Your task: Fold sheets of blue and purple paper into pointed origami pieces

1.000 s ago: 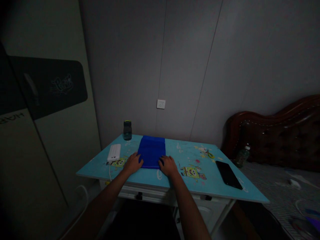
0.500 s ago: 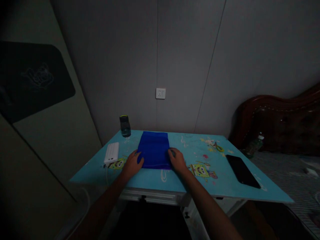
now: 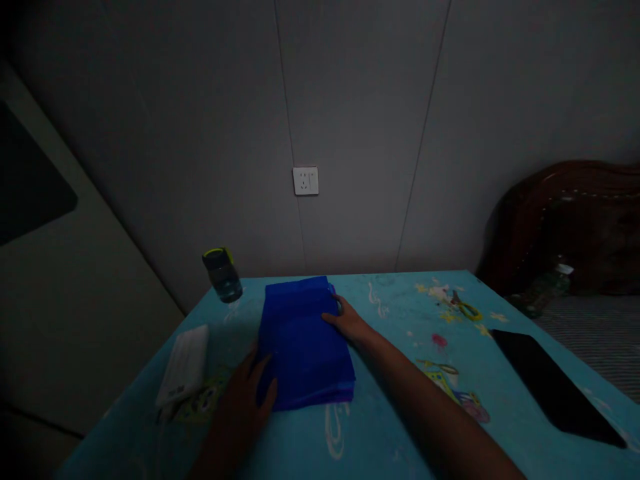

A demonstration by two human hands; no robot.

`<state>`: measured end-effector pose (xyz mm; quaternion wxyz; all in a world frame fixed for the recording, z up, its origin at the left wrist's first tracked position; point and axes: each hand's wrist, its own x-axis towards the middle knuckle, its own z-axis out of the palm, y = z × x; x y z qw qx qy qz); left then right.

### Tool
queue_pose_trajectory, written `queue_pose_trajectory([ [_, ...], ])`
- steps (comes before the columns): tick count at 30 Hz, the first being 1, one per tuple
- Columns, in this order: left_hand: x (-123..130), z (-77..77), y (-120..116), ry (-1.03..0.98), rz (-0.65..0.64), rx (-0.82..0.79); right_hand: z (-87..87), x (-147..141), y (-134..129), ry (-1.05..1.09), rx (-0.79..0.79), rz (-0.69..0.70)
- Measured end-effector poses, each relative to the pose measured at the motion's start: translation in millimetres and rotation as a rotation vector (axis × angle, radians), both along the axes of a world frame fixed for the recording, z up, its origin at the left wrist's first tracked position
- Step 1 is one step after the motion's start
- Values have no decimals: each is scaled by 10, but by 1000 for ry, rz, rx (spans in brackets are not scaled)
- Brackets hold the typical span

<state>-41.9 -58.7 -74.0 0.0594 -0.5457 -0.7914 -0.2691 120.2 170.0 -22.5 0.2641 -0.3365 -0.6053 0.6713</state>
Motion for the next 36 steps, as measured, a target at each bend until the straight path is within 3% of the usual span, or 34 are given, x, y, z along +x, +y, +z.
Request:
queue_pose_trajectory([
  [4, -1, 51, -65, -109, -25, 56, 2, 19, -78, 132, -88, -20],
  [6, -7, 121, -98, -160, -49, 85, 46, 75, -90, 188, -82, -93],
  [8, -19, 193, -120, -187, -48, 116, 105, 136, -84, 207, 7, -211],
  [11, -41, 252, -131, -175, -78, 173, 163, 187, -87, 66, 176, -422],
  [13, -45, 255, -128, -144, -112, 183, 158, 178, -138, -36, 207, -424],
  [19, -10, 209, -99, -130, -100, 127, 164, 165, -577, -153, 93, -32],
  [22, -8, 203, -95, -146, -36, 153, 330, 284, -766, -276, 5, 306],
  [24, -6, 251, -98, -115, 30, 178, 472, 382, -774, -355, 78, 411],
  [25, 3, 298, -95, -84, 54, 189, 536, 426, -728, -390, 186, 378],
  [27, 44, 433, -65, -4, 60, 205, 629, 487, -534, -460, 502, 166],
  [29, 117, 599, 23, 70, -59, 140, 654, 504, -239, -581, 790, -49],
  [30, 160, 680, 92, 107, -168, 77, 638, 495, -77, -682, 860, -130],
  [33, 258, 850, 366, 117, -415, -180, 501, 422, 332, -852, 854, -171],
  [36, 223, 856, 631, 92, -541, -376, 310, 360, 530, -861, 844, -131],
])
